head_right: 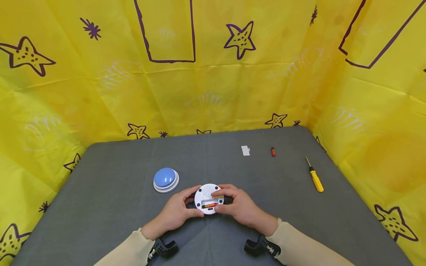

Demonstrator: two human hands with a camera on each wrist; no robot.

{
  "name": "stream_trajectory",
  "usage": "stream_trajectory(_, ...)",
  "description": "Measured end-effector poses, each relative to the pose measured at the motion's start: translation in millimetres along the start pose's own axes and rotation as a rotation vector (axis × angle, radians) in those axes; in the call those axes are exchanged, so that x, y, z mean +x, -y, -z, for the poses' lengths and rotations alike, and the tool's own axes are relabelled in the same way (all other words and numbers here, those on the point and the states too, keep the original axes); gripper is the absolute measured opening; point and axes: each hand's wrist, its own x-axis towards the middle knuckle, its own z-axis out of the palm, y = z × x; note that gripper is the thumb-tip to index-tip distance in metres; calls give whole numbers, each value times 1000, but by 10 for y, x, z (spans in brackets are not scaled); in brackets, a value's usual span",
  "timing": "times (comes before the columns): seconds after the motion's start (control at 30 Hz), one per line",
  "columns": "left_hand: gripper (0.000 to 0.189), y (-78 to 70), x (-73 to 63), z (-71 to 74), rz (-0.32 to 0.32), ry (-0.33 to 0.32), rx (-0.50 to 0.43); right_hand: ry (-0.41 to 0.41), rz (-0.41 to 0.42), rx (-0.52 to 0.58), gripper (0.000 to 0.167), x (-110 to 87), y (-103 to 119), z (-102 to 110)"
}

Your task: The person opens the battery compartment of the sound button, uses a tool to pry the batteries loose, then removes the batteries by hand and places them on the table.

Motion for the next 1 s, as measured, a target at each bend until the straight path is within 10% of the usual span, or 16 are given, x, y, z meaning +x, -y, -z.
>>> stream_trajectory(1.0, 85, 9, 5, -2, -10, 2, 8, -19, 54, -91, 17, -3, -3, -70)
